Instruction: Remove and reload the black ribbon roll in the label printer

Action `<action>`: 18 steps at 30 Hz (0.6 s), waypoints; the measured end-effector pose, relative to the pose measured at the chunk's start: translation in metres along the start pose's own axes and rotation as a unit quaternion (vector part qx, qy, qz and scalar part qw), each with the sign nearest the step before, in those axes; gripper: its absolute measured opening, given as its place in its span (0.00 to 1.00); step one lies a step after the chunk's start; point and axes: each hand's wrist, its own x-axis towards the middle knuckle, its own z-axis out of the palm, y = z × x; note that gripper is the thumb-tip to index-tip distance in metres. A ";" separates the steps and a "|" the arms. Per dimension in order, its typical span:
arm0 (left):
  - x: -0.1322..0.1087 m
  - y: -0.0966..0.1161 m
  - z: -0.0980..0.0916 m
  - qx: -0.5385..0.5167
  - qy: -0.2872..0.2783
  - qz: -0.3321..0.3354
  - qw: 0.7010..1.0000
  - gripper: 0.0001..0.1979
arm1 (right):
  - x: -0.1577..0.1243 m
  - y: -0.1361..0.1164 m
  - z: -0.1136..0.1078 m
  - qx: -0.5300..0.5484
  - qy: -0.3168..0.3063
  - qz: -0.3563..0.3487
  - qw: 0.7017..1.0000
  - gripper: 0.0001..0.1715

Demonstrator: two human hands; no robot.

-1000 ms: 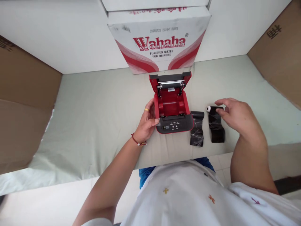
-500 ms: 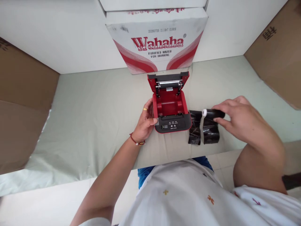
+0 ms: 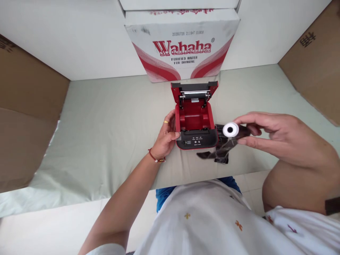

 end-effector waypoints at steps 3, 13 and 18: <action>0.000 0.000 0.001 -0.008 -0.001 0.009 1.000 0.45 | 0.029 -0.016 0.018 0.012 0.002 -0.018 1.000 0.19; 0.003 -0.002 -0.001 -0.009 -0.009 0.012 1.000 0.45 | 0.114 -0.041 0.080 -0.274 -0.076 0.097 0.954 0.26; 0.003 -0.003 -0.003 0.008 -0.013 0.008 1.000 0.46 | 0.124 -0.052 0.090 -0.343 -0.111 0.118 0.925 0.21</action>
